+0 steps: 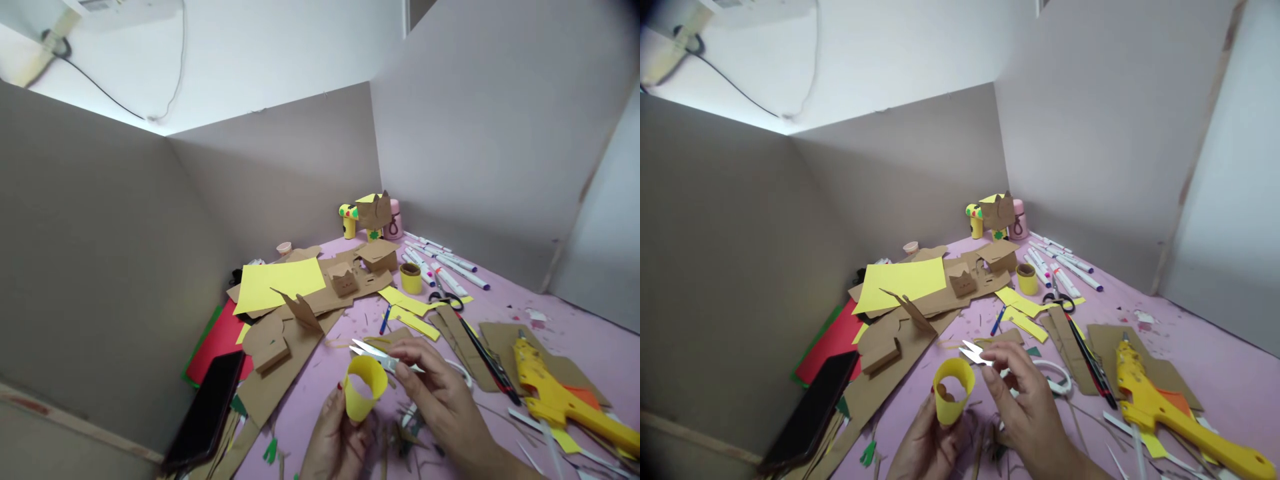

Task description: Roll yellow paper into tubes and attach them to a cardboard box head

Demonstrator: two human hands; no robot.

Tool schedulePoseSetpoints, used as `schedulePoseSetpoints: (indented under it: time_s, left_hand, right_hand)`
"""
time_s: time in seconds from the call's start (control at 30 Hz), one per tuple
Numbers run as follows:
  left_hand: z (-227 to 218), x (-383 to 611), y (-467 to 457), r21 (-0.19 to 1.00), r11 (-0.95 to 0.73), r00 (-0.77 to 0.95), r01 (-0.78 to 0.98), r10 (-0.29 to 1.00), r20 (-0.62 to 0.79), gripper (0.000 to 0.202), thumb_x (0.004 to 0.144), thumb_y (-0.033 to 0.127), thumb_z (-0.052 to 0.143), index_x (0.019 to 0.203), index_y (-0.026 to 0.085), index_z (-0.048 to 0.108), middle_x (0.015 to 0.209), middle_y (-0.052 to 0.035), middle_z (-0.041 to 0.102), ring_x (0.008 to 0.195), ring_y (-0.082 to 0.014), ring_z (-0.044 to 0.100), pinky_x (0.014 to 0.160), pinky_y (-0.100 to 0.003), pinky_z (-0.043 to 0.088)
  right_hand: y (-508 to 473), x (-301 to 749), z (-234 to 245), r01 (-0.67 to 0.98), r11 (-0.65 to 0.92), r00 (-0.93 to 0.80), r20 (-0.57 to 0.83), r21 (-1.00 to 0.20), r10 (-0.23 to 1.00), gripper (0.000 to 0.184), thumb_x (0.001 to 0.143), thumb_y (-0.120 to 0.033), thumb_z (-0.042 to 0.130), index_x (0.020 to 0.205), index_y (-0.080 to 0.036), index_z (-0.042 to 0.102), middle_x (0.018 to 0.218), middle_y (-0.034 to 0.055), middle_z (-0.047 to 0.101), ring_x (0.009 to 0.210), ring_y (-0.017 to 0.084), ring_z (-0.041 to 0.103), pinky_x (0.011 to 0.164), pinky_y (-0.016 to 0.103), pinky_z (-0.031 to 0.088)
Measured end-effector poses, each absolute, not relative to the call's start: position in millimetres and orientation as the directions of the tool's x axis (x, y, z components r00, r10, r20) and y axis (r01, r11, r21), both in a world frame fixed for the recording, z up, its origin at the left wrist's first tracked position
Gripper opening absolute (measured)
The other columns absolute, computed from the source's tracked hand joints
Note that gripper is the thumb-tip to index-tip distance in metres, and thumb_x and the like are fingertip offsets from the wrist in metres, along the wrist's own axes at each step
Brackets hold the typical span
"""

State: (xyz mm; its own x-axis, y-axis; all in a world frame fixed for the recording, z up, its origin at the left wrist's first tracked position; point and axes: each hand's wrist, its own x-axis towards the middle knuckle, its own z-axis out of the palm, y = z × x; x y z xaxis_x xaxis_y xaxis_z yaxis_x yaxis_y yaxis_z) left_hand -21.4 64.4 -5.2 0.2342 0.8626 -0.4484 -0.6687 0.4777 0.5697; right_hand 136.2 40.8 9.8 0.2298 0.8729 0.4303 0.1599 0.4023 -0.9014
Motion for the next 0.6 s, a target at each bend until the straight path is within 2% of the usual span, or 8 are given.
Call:
schedulePoseSetpoints:
  time_s: [0.1,0.17,0.27,0.37,0.47,0.6]
  left_hand:
    - [-8,-22,65,0.606,0.457,0.220,-0.651,0.878,-0.426,0.035,0.045,0.027,0.089,0.070,0.014,0.068,0.067,-0.0006,0.067,0.051,-0.0082,0.055,0.048,-0.017,0.044]
    - [-8,-22,66,0.652,0.418,0.198,-0.633,0.901,-0.386,0.036,0.046,0.029,0.089,0.071,0.014,0.068,0.067,-0.0005,0.067,0.051,-0.0074,0.054,0.047,-0.016,0.042]
    - [-9,-22,67,0.761,0.316,0.148,-0.566,0.947,-0.284,0.032,0.053,0.033,0.086,0.068,0.014,0.066,0.060,0.0005,0.064,0.046,-0.0058,0.049,0.044,-0.015,0.036]
    - [-9,-23,66,0.865,0.197,0.102,-0.462,0.980,-0.169,0.032,0.060,0.040,0.080,0.061,0.014,0.062,0.051,0.0027,0.057,0.044,-0.0064,0.046,0.043,-0.016,0.033]
    - [-7,-23,64,0.933,0.118,0.078,-0.339,0.992,-0.097,0.033,0.062,0.042,0.078,0.060,0.013,0.063,0.055,0.0012,0.059,0.047,-0.0078,0.047,0.046,-0.018,0.034]
    - [-5,-19,60,0.946,0.115,0.083,-0.302,0.992,-0.094,0.036,0.059,0.044,0.079,0.057,0.012,0.063,0.053,0.0008,0.057,0.048,-0.0079,0.045,0.048,-0.019,0.033]
  right_hand:
    - [40,137,11,0.138,0.376,0.219,0.399,-0.916,0.890,0.014,0.090,-0.033,0.050,0.098,-0.026,0.059,0.099,0.0047,0.060,0.092,0.019,0.060,0.069,0.027,0.050]
    - [38,136,12,0.180,0.424,0.201,0.456,-0.887,0.867,0.012,0.089,-0.031,0.051,0.094,-0.025,0.061,0.097,0.0043,0.059,0.090,0.019,0.060,0.068,0.026,0.050]
    - [33,135,15,0.274,0.485,0.157,0.536,-0.831,0.830,0.010,0.086,-0.029,0.054,0.090,-0.024,0.063,0.091,0.0037,0.058,0.073,0.016,0.060,0.060,0.025,0.050]
    - [33,135,20,0.338,0.443,0.127,0.507,-0.830,0.853,0.012,0.085,-0.032,0.056,0.088,-0.022,0.063,0.084,0.0029,0.060,0.061,0.015,0.057,0.055,0.026,0.048]
    - [36,137,19,0.363,0.394,0.056,0.442,-0.844,0.895,0.023,0.089,-0.035,0.048,0.075,-0.021,0.061,0.070,0.0012,0.059,0.062,0.017,0.057,0.055,0.027,0.046]
    - [41,139,6,0.357,0.357,0.029,0.392,-0.863,0.920,0.028,0.090,-0.038,0.045,0.073,-0.021,0.060,0.072,0.0019,0.062,0.069,0.019,0.060,0.060,0.028,0.048]
